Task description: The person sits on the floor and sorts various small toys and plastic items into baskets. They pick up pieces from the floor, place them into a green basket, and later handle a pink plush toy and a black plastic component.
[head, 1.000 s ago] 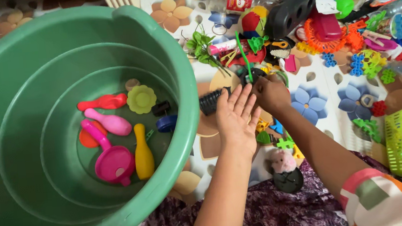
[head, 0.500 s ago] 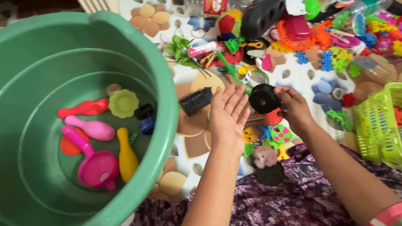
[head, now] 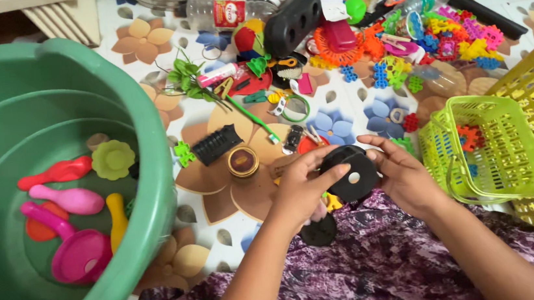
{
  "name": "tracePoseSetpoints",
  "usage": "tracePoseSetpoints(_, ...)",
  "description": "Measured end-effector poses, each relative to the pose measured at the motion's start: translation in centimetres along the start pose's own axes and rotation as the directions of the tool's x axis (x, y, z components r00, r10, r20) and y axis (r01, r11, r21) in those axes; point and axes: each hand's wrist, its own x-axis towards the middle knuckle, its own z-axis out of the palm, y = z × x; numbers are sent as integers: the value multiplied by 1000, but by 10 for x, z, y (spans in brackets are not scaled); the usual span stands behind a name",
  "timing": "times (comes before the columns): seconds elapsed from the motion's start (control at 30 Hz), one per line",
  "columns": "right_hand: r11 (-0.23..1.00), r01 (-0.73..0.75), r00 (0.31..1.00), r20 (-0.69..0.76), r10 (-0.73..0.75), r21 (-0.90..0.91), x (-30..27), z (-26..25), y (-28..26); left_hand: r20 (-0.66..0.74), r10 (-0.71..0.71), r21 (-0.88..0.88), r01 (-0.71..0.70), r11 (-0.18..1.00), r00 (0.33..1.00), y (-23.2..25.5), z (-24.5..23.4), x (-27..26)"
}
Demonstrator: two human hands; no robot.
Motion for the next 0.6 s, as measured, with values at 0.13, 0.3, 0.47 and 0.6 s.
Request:
tracePoseSetpoints(0.13,993,116,990,78,-118,33,10,1,-8,-92,263,472,-190,861,960,6,2,-8)
tracePoseSetpoints(0.3,998,33,992,121,-39,51,7,9,-9,424,688,771,-633,67,589,8,-12,-13)
tracePoseSetpoints(0.47,989,-57,980,197,30,133,9,5,5,541,627,743,-667,-44,561,10,-5,-22)
tracePoseSetpoints(0.6,980,7,944,322,-72,200,14,-2,8,468,737,761,-646,-57,487,8,-2,-20)
